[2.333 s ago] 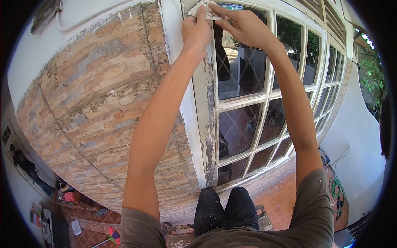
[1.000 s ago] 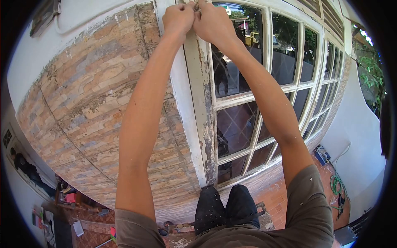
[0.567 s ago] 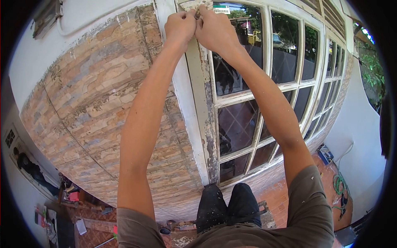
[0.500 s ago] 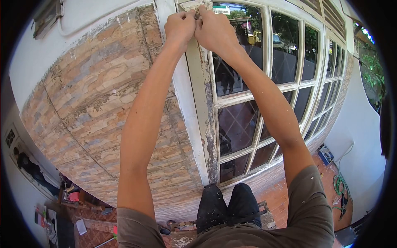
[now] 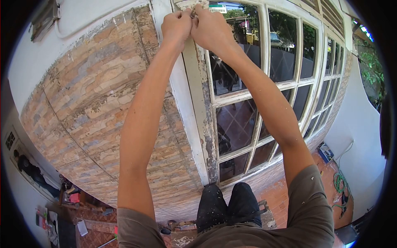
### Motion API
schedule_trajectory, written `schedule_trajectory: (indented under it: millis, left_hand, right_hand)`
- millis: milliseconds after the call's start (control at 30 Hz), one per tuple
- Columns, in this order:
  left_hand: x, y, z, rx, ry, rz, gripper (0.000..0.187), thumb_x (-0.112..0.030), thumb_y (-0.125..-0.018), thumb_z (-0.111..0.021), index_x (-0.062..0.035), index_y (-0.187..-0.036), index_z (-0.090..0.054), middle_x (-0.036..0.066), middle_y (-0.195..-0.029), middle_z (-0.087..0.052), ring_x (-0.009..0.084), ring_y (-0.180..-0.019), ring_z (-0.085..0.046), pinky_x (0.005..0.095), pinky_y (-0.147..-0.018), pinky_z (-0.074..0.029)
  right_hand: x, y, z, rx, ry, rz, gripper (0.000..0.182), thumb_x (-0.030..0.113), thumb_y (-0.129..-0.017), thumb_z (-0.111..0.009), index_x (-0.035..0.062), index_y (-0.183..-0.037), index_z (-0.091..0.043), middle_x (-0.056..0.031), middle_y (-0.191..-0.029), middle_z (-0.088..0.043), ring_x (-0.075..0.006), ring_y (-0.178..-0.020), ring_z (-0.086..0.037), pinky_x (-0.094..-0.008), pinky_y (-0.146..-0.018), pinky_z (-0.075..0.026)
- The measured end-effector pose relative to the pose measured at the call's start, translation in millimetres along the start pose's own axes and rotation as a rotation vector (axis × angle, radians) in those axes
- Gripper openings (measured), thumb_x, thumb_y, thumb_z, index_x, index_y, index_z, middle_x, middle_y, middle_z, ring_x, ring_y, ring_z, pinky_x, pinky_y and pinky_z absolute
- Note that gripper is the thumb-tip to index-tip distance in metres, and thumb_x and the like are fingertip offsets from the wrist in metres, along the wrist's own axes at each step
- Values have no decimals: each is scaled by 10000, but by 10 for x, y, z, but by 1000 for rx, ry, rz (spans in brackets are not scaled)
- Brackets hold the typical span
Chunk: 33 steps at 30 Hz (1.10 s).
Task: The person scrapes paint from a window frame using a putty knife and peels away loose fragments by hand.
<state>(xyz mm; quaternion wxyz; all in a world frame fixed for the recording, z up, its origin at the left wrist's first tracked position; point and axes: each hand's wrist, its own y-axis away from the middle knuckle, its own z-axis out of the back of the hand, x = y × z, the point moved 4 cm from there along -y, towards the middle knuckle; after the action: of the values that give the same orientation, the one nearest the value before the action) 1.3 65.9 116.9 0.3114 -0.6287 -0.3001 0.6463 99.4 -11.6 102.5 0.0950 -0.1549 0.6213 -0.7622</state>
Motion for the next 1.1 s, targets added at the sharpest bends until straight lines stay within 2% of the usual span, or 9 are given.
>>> schedule_trajectory:
  millis: [100, 167, 233, 367, 700, 767, 900, 967, 1100]
  left_hand:
    - [-96, -168, 49, 0, 14, -44, 303, -288, -920, -605, -3, -846, -677, 59, -754, -647, 138, -636, -539, 307, -587, -417]
    - [-220, -228, 75, 18, 10, -58, 274, -268, -942, -591, -15, -866, -662, 4, -716, -619, 79, -564, -497, 249, -503, -369]
    - [-290, -260, 70, 74, 117, -24, 318, -269, -938, -565, 24, -908, -685, 117, -801, -678, 182, -713, -612, 327, -640, -466]
    - [-205, -195, 70, 107, 130, 27, 268, -273, -940, -594, -32, -842, -656, 1, -704, -610, 80, -562, -495, 250, -501, -370]
    - [-185, -434, 59, 199, 93, -35, 262, -284, -936, -602, -41, -857, -664, -4, -690, -603, 82, -556, -493, 256, -491, -370]
    - [-222, -447, 48, 129, 99, -36, 283, -246, -942, -567, 6, -903, -688, 87, -790, -666, 170, -699, -599, 318, -611, -452]
    - [-233, -360, 68, 151, 109, -18, 280, -241, -943, -565, 0, -878, -690, 83, -776, -663, 174, -673, -594, 318, -596, -453]
    - [-237, -252, 80, 166, 76, 0, 268, -290, -935, -606, -38, -866, -665, 1, -687, -607, 83, -559, -504, 257, -491, -378]
    - [-220, -248, 78, 127, 50, -33, 266, -288, -933, -608, -33, -884, -670, 12, -707, -627, 91, -574, -530, 257, -498, -400]
  right_hand:
    - [172, -148, 125, 70, -144, -51, 248, 168, -881, -485, -63, -946, -548, -317, -805, -631, -474, -818, -628, -540, -727, -501]
    - [188, -277, 81, 18, -136, -30, 257, 171, -881, -484, -66, -953, -552, -321, -817, -631, -477, -821, -629, -542, -729, -502]
    - [188, -309, 109, -32, -129, -14, 266, 174, -881, -484, -70, -960, -556, -326, -828, -631, -479, -825, -629, -543, -730, -503]
    - [213, -193, 198, 37, -132, -48, 282, 182, -882, -484, -71, -980, -561, -324, -835, -635, -478, -835, -633, -544, -734, -507]
    - [239, -265, 102, -9, -187, -142, 330, 203, -894, -485, -82, -1054, -531, -306, -823, -648, -470, -829, -645, -540, -730, -512]
    - [234, -307, 77, -42, -182, -137, 323, 205, -894, -487, -79, -1040, -538, -306, -825, -648, -471, -829, -645, -542, -733, -510]
    - [243, -248, 147, -9, -133, -112, 306, 209, -895, -488, -66, -1012, -552, -305, -840, -649, -470, -844, -642, -543, -741, -507]
    - [269, -146, 171, 3, -136, -145, 303, 209, -894, -489, -63, -1009, -555, -305, -844, -648, -468, -847, -642, -543, -742, -506]
    - [263, -167, 136, -11, -151, -154, 297, 211, -891, -491, -58, -995, -565, -308, -846, -646, -465, -848, -643, -541, -742, -507]
